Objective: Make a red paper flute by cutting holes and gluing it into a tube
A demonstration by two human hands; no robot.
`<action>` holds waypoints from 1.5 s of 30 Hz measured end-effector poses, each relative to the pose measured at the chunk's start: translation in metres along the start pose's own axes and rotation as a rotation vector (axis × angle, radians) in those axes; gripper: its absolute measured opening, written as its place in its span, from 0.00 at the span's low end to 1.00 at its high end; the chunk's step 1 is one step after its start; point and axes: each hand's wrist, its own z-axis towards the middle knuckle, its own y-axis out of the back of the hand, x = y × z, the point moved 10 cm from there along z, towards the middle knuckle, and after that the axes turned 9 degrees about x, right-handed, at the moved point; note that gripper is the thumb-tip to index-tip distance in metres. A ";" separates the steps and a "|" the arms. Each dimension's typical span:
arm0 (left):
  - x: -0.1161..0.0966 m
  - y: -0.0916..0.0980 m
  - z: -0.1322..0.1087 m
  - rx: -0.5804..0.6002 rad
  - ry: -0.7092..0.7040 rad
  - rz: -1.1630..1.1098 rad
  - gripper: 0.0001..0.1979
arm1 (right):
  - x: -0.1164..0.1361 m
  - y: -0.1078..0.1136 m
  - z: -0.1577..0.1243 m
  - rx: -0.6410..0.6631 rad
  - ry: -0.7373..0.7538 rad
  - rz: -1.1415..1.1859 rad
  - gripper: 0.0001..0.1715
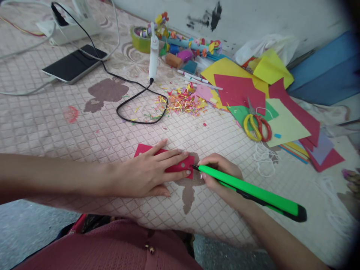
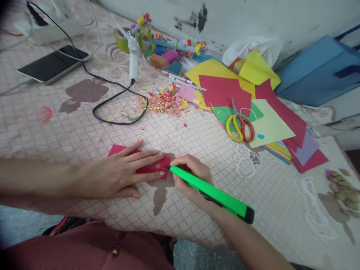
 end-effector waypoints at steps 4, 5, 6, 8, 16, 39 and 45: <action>0.001 -0.003 -0.001 0.002 -0.021 -0.025 0.32 | 0.003 0.005 0.002 -0.029 -0.005 0.081 0.08; 0.001 -0.003 -0.001 0.000 -0.026 -0.030 0.32 | 0.002 0.005 0.003 -0.025 -0.012 0.094 0.07; 0.001 -0.002 -0.001 -0.006 -0.030 -0.034 0.32 | 0.000 0.005 0.003 -0.018 -0.017 0.100 0.07; 0.001 0.000 -0.002 -0.022 -0.034 -0.041 0.32 | -0.003 0.002 0.002 0.004 -0.021 0.099 0.08; 0.000 0.000 -0.001 -0.014 -0.032 -0.042 0.31 | -0.006 -0.004 0.002 0.065 0.016 0.096 0.10; 0.001 -0.001 -0.002 -0.039 -0.042 -0.043 0.31 | -0.004 -0.007 0.007 0.166 0.065 0.103 0.10; 0.001 0.001 -0.003 -0.048 -0.044 -0.061 0.30 | -0.003 -0.006 0.008 0.180 0.055 0.101 0.11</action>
